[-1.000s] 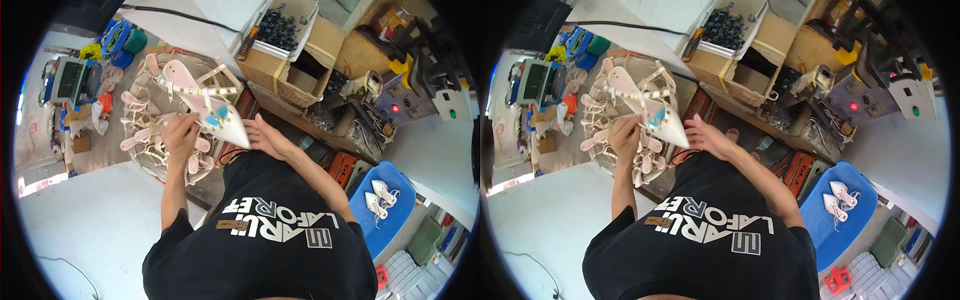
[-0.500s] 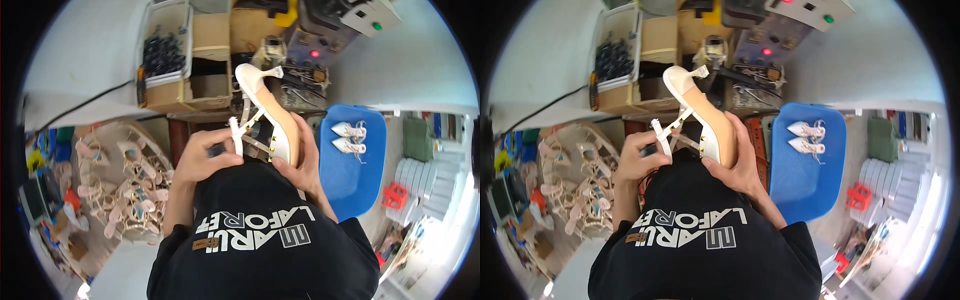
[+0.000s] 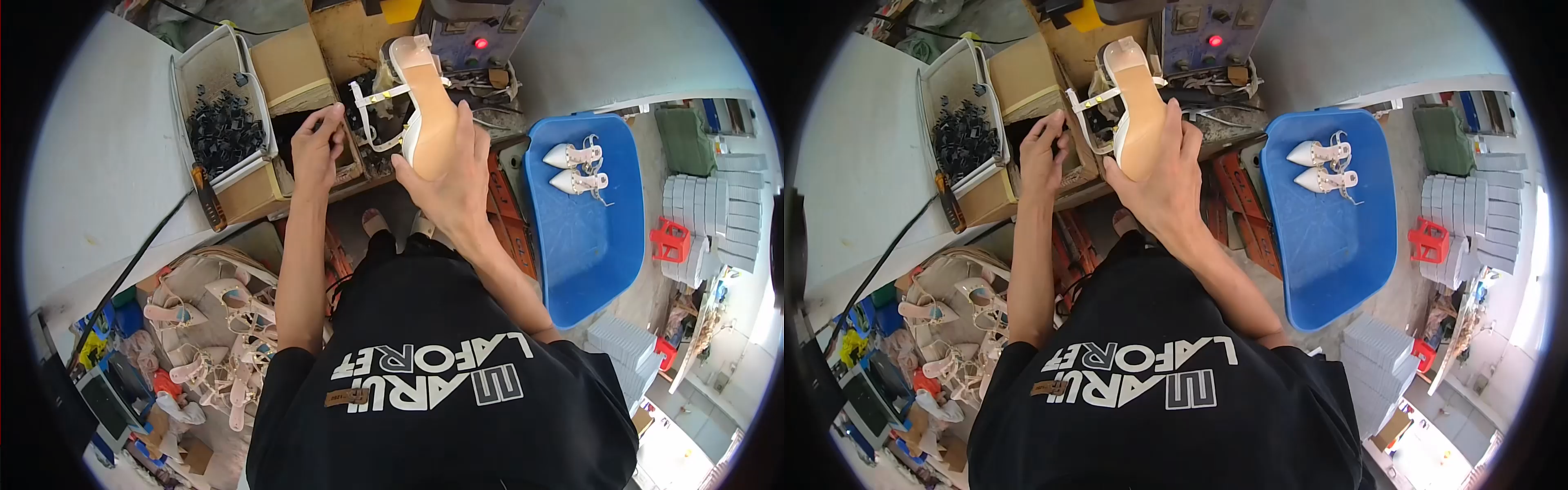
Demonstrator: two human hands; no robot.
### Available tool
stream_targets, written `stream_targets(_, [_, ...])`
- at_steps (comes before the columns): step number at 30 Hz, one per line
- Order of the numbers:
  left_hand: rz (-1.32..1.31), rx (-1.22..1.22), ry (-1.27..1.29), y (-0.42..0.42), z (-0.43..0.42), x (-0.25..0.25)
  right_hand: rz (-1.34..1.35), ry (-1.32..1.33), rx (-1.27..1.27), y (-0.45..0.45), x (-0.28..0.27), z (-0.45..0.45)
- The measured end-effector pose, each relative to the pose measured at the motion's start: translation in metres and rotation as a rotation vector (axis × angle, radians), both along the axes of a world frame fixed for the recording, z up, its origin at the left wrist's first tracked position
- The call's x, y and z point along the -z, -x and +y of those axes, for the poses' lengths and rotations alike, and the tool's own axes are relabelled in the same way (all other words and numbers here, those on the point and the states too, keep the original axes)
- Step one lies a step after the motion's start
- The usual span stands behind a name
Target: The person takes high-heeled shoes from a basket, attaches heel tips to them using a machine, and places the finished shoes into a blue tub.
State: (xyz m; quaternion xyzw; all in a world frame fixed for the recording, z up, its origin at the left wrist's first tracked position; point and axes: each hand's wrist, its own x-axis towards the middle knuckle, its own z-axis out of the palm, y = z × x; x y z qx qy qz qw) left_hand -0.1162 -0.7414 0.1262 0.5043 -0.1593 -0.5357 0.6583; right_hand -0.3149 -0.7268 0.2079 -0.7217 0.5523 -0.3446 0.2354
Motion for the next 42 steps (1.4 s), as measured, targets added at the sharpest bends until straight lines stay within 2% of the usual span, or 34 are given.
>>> stream_targets(2, [0.091, -0.01, -0.001, -0.011, -0.002, 0.028, 0.024, -0.008, -0.007, -0.002, -0.003, -0.002])
stream_targets(3, [0.094, 0.001, -0.007, -0.015, -0.006, 0.032, 0.043, -0.007, -0.016, -0.003, -0.007, -0.003])
stream_targets(5, [0.266, -0.03, 0.062, -0.02, -0.013, 0.04, 0.063, -0.029, -0.002, -0.006, -0.014, -0.004])
stream_targets(8, [0.296, -0.054, 0.02, -0.021, -0.018, 0.049, 0.056, -0.063, -0.014, -0.012, -0.018, -0.003])
stream_targets(13, [0.31, -0.08, -0.021, -0.02, -0.018, 0.04, 0.107, -0.01, 0.061, -0.017, -0.015, 0.004])
stream_targets(16, [0.263, -0.103, -0.033, -0.016, -0.017, 0.043, 0.129, 0.009, 0.014, -0.012, -0.013, -0.001])
stream_targets(19, [0.266, -0.081, 0.049, -0.019, -0.017, 0.05, 0.119, 0.005, 0.006, -0.011, -0.015, -0.002])
stream_targets(24, [0.498, -0.101, 0.111, -0.024, -0.017, 0.047, 0.102, -0.035, -0.008, -0.009, -0.02, -0.004])
stream_targets(31, [0.45, -0.13, 0.123, -0.022, -0.018, 0.048, 0.096, -0.01, -0.043, -0.005, -0.017, -0.007])
stream_targets(37, [0.214, -0.13, 0.091, -0.014, -0.012, 0.04, 0.136, -0.015, -0.048, -0.003, -0.025, -0.007])
stream_targets(42, [0.288, -0.166, 0.113, -0.018, -0.012, 0.048, 0.154, -0.062, -0.067, -0.001, -0.027, -0.009])
